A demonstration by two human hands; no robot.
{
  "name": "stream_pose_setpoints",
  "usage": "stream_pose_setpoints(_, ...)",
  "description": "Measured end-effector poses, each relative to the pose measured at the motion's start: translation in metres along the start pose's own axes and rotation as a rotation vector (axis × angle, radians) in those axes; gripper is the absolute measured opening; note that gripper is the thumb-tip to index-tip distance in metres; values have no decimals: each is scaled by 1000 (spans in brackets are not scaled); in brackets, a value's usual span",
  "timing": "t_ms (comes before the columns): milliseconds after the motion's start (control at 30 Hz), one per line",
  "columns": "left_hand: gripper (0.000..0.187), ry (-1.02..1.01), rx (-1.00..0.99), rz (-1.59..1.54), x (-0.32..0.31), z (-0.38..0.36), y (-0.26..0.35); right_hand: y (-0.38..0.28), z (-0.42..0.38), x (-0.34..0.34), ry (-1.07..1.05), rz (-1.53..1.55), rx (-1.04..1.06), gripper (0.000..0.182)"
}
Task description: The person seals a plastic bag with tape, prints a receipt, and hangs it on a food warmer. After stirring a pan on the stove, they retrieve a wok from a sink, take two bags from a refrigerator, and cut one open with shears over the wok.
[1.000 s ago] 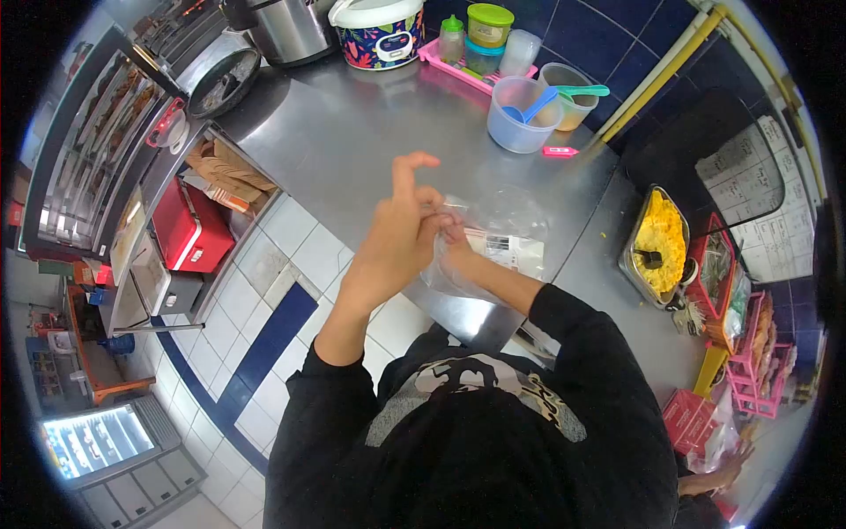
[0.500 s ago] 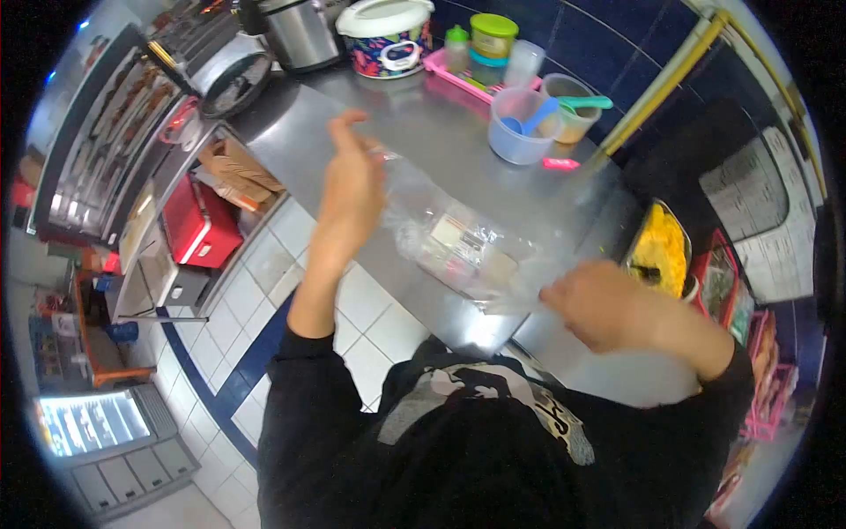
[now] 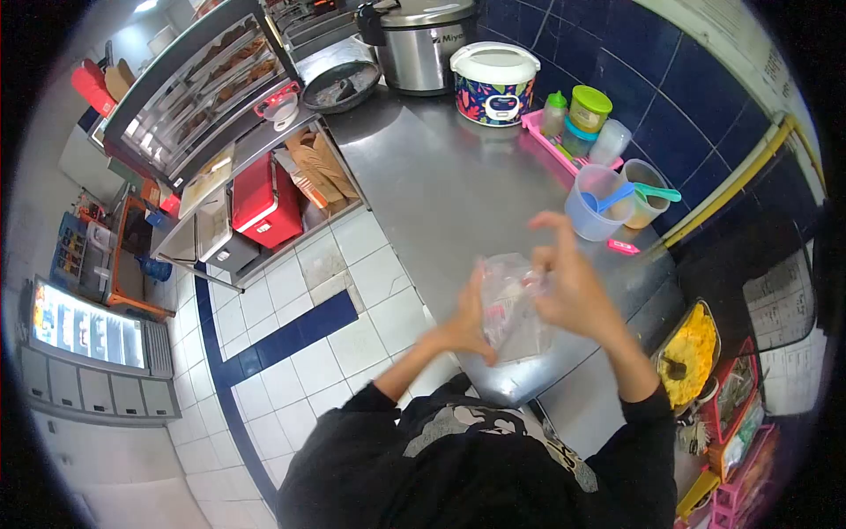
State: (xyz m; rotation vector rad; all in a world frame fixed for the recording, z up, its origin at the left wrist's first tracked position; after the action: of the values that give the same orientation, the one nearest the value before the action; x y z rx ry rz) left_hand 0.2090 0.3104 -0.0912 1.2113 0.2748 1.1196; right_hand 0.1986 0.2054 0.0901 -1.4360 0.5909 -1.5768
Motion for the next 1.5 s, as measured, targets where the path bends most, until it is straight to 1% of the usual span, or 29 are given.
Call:
stream_pose_setpoints(33,136,-40,69,16,-34,-19,-29,0,2,-20,-28,-115,5,64)
stream_pose_setpoints(67,126,-66,124,21,-61,-26,-44,0,5,-46,-54,-229,12,65)
stream_pose_setpoints(133,106,-33,200,17,-90,-14,-52,-2,-1,-110,-218,-480,90,61)
stream_pose_setpoints(200,86,98,256,36,-88,3,-47,-3,-17,-157,-128,-664,304,56)
stream_pose_setpoints(300,58,335,246,176,-69,23,-39,9,-54,-163,-107,-690,301,47)
stream_pose_setpoints(333,36,432,110,396,-59,33,-24,15,-65,-148,-42,-600,313,48)
stream_pose_setpoints(367,36,475,115,414,-57,37,-26,24,-78,-127,25,-511,322,49)
stream_pose_setpoints(433,38,478,260,294,-57,44,-43,67,-111,-86,-90,-406,-265,54)
stream_pose_setpoints(500,41,464,505,21,-57,47,-65,75,-146,-43,324,-440,-196,72)
stream_pose_setpoints(600,44,449,944,-519,-60,47,-72,137,-213,-45,541,-486,-262,95)
stream_pose_setpoints(667,46,471,1002,-824,-67,62,-59,149,-225,-57,622,-559,-176,105)
stream_pose_setpoints(733,43,476,806,-1138,-78,81,-38,152,-223,-59,730,-534,-82,115)
stream_pose_setpoints(767,45,437,706,-1133,-81,86,-22,149,-218,-57,800,-472,-19,118)
stream_pose_setpoints(800,47,397,602,-1130,-84,90,-2,150,-211,-51,833,-403,-58,116)
stream_pose_setpoints(833,45,365,686,-1118,-90,87,21,152,-209,-44,871,-333,-97,113)
stream_pose_setpoints(867,42,324,768,-1101,-95,83,51,156,-209,-37,786,-396,-153,109)
stream_pose_setpoints(900,40,272,847,-1081,-104,81,66,146,-214,-18,800,-359,-16,101)
stream_pose_setpoints(933,37,-218,724,-1484,-129,91,76,137,-219,2,804,-325,121,93)
stream_pose_setpoints(1000,31,-558,495,-1395,-145,104,82,137,-236,23,806,-183,127,80)
stream_pose_setpoints(1033,28,-380,390,-942,-144,115,84,142,-245,30,829,-88,91,73)
stream_pose_setpoints(1067,28,-424,243,-729,-154,116,104,155,-256,33,869,90,-9,67)
stream_pose_setpoints(1133,27,-567,56,-476,-178,111,123,180,-274,26,965,479,-208,54)
stream_pose_setpoints(1233,26,-747,-71,-229,-227,84,127,203,-316,43,1062,676,-438,36)
stream_pose_setpoints(1333,26,-752,-113,-35,-274,42,109,240,-409,130,1216,340,-841,22)
stream_pose_setpoints(1367,26,-704,-123,34,-288,28,106,248,-469,172,1385,85,-887,18)
stream_pose_setpoints(1400,26,-645,-133,111,-302,13,101,244,-523,207,1694,-30,-627,17)
stream_pose_setpoints(1433,26,-577,-134,189,-314,3,97,238,-576,234,1814,-511,-806,23)
stream_pose_setpoints(1467,26,-512,-136,267,-324,-5,95,241,-613,251,1841,-825,-1002,20)
stream_pose_setpoints(1500,26,-449,-138,349,-331,-9,95,250,-624,262,1768,-862,-1169,19)
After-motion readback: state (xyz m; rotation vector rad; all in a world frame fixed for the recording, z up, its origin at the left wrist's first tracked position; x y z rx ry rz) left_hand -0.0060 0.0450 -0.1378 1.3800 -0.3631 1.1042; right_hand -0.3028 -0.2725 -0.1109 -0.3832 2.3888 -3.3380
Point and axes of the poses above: each hand's wrist, its own z-axis towards the middle knuckle, its own x-axis out of the back of the hand, y = z × x, the point moved 7 cm from there along z, towards the middle knuckle, and after that the axes turned 4 degrees about y, right-handed, at the moved point
